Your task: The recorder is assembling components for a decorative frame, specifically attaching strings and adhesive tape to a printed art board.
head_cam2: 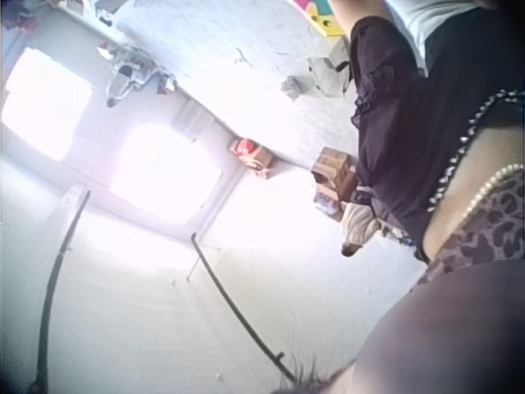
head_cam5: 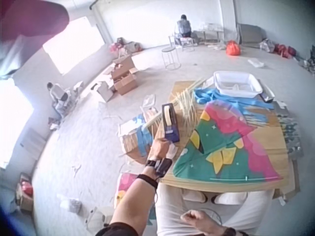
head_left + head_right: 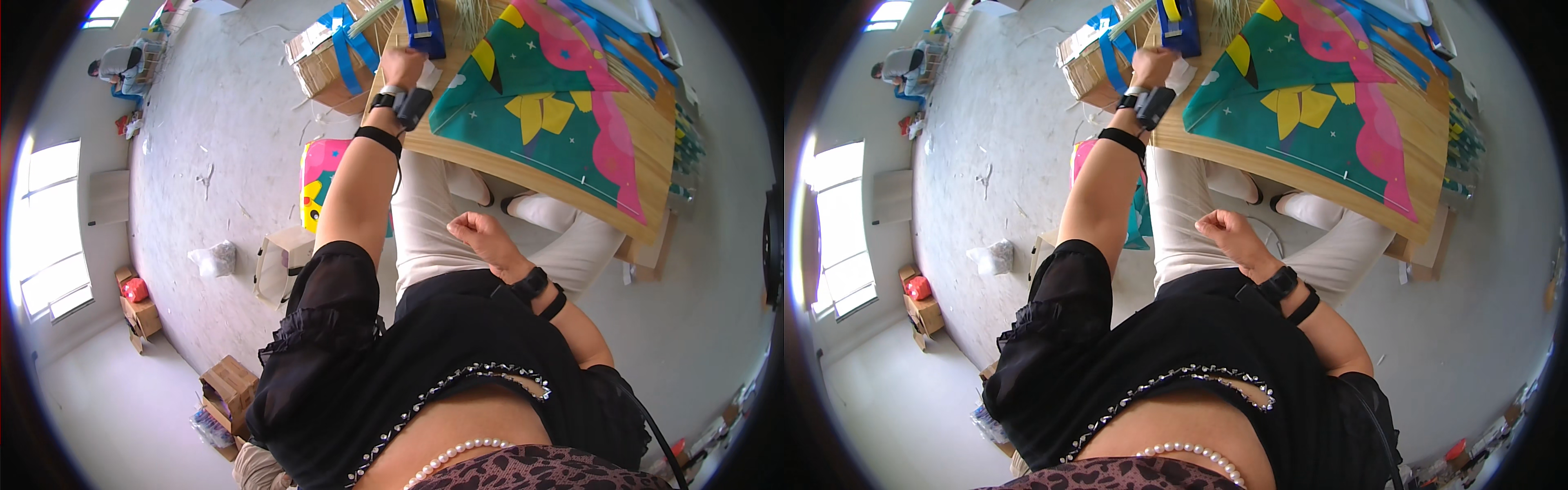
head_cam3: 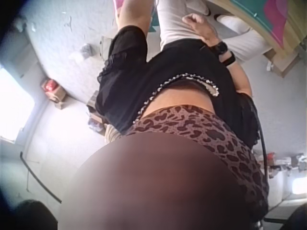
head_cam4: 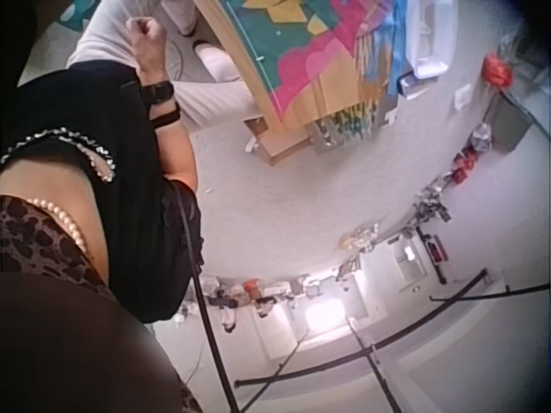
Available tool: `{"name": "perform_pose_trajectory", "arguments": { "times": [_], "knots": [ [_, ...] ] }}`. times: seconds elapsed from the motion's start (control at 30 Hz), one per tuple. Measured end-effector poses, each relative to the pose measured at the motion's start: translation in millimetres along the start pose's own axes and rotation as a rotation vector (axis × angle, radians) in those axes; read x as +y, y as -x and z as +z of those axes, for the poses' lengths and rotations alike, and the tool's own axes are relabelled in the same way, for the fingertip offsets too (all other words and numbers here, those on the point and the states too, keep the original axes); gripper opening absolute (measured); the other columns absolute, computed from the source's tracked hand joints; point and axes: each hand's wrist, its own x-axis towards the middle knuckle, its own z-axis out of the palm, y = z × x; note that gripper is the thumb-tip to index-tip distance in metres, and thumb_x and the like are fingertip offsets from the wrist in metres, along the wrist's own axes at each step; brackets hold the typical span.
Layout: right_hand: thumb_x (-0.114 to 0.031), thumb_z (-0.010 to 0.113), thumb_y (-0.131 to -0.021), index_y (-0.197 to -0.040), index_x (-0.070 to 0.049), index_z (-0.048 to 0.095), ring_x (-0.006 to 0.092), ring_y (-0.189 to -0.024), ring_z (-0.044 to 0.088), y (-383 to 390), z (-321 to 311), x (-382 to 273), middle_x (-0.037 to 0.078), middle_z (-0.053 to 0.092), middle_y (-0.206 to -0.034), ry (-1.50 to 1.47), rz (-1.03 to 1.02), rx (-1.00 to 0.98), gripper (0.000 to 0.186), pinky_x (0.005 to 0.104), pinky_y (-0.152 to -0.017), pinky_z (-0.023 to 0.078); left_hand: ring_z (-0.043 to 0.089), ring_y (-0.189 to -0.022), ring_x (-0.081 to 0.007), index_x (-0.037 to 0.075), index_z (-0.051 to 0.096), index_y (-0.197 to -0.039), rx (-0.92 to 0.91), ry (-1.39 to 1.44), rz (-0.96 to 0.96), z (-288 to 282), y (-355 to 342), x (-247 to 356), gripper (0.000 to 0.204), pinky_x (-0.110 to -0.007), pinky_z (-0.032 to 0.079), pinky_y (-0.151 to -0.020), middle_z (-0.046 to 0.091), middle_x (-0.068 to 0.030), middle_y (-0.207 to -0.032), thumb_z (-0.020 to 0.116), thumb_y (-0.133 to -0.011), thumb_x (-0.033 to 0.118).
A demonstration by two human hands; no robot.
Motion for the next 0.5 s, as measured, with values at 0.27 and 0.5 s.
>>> {"name": "perform_pose_trajectory", "arguments": {
  "times": [0.27,0.5],
  "knots": [
    [-0.018,0.069,-0.100,-0.103,-0.004,0.068,0.0042,-0.087,0.055,16.2,-18.9,-15.3,-0.004,0.065,-0.094,0.047,-0.086,-0.002,0.015,0.0221,-0.081,0.047,0.060,-0.066,-0.0080,-0.002,0.078,-0.086,0.039,0.556,0.151,-55.0,-3.3,35.9,0.022,-0.026,0.047,-0.059,0.072,-0.0019,-0.076,0.087,-0.081,0.017],
    [-0.018,0.068,-0.098,-0.104,-0.004,0.067,0.0067,-0.087,0.058,42.8,-33.3,-43.2,-0.001,0.067,-0.094,0.343,-0.263,0.099,0.015,0.0249,-0.080,0.047,0.063,-0.086,-0.0087,0.005,0.072,-0.105,-0.164,0.994,0.188,-126.9,45.9,112.7,0.014,-0.024,0.049,-0.078,0.070,-0.0016,-0.093,0.075,-0.094,0.012]
  ]
}}
